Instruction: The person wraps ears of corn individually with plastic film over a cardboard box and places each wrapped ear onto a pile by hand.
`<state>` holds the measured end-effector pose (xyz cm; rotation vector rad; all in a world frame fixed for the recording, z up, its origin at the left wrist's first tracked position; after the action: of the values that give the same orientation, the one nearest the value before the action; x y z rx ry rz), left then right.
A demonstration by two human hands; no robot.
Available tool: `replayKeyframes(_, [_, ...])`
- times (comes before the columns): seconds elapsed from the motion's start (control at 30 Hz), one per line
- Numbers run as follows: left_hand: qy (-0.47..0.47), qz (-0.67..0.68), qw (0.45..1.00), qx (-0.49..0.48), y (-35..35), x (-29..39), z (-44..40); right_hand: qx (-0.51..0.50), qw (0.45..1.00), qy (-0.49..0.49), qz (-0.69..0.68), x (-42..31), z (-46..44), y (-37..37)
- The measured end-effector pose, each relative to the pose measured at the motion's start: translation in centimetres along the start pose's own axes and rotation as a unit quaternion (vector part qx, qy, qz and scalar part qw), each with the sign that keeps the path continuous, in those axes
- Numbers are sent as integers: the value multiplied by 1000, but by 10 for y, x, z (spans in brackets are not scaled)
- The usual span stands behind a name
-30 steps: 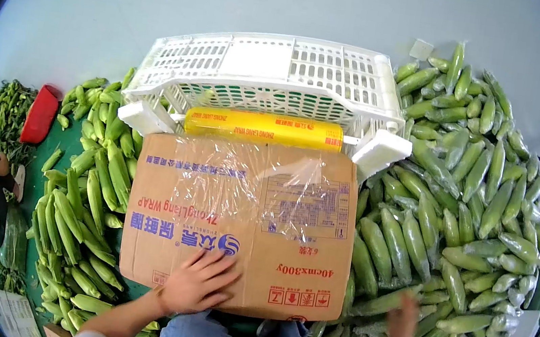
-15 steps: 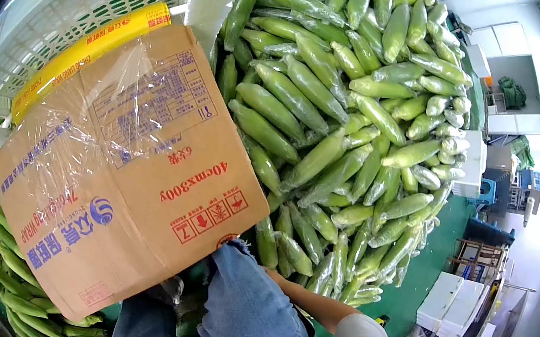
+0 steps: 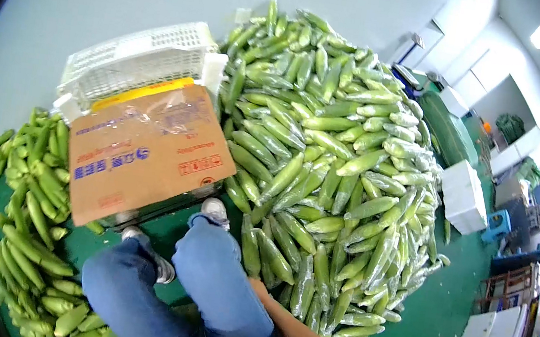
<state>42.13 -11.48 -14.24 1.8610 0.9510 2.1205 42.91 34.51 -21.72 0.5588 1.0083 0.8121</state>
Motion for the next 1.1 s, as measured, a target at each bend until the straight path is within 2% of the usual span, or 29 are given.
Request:
replayKeyframes(0.17, [-40,67,997,23,32,27,21,71,968,-63,-232,47,-23,0])
replayKeyframes(0.23, [-75,83,993,41,48,52,14,177,937,-41,-298,40,-31,44])
replayKeyframes(0.33, [-168,82,981,48,57,111,-22,343,887,60,-304,-2,-53,121])
replayKeyframes(0.37, [-210,66,974,53,59,136,-38,387,899,91,-185,-62,-32,161])
replayKeyframes(0.4, [-250,48,965,54,57,156,-54,355,910,77,-201,-76,-53,167])
replayKeyframes(0.47, [-289,42,956,42,44,187,-92,381,903,158,-116,-138,-73,192])
replayKeyframes(0.5, [-294,13,955,31,35,197,-115,390,887,230,-90,-178,-73,209])
replayKeyframes(0.53, [-298,-15,954,20,25,203,-140,363,893,257,-67,-202,-89,215])
replayKeyframes(0.6, [-292,-75,952,58,16,206,-187,380,881,277,47,-241,-119,231])
replayKeyframes(0.67, [-313,-154,930,119,15,215,-226,414,863,243,156,-238,-169,250])
replayKeyframes(0.7, [-227,-148,952,140,18,190,-252,422,870,211,142,-218,-201,260])
replayKeyframes(0.73, [-150,-59,980,120,25,159,-280,364,915,174,7,-181,-243,267])
replayKeyframes(0.77, [-77,60,989,112,28,110,-304,283,941,64,-173,-131,-286,259])
replayKeyframes(0.8, [-4,178,979,101,25,65,-322,142,920,24,-364,-125,-297,250])
replayKeyframes(0.83, [133,382,912,63,5,26,-328,65,883,12,-464,-124,-305,235])
replayKeyframes(0.87, [261,533,805,8,-24,-12,-325,-8,833,-17,-552,-123,-311,221])
replayKeyframes(0.9, [273,562,780,-36,-40,-2,-316,-46,806,-36,-589,-116,-315,200])
replayKeyframes(0.97, [291,600,737,-112,-70,15,-301,-57,805,-48,-589,-94,-325,165])
replayKeyframes(1.1, [295,615,720,-129,-90,4,-298,-31,829,-75,-553,-51,-323,136])
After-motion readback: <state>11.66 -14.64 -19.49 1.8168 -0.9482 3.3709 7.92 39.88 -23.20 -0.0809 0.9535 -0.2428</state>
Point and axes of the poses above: each hand's wrist, its own z-axis away from the middle knuckle, its own y-axis out of the back of the hand, x = y × z, the point moved 9 cm from there along -z, towards the middle knuckle, and after that the axes turned 14 degrees about z, right-handed, at the moved point
